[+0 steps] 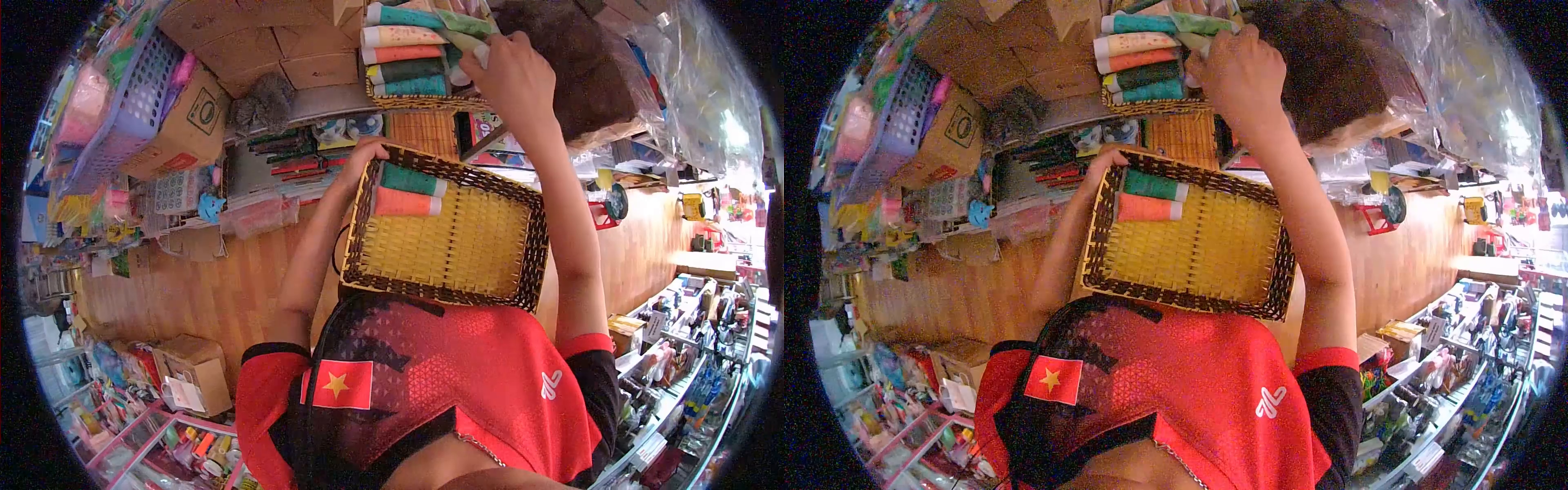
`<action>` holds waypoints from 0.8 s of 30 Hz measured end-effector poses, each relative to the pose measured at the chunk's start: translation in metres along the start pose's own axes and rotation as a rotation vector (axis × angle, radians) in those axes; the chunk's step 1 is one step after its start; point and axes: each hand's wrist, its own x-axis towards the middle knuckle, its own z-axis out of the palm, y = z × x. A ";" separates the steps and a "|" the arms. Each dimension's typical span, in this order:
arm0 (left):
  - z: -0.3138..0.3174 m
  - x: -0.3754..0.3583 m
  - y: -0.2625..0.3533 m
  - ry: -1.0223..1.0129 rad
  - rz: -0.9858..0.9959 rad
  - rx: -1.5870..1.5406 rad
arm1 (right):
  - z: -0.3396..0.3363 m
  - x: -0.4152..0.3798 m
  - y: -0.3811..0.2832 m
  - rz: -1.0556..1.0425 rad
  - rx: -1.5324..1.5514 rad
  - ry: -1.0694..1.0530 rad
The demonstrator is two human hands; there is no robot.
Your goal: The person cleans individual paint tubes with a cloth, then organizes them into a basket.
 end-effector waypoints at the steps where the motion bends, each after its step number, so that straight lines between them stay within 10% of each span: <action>1: 0.008 -0.002 0.006 -0.002 -0.002 0.000 | -0.003 -0.001 -0.002 0.059 0.000 -0.039; 15: 0.034 -0.018 0.019 0.100 -0.015 0.036 | -0.093 -0.073 0.025 0.261 0.505 -0.273; 24: -0.019 0.005 -0.027 0.207 0.043 0.140 | -0.021 -0.180 -0.031 -0.016 0.862 -0.755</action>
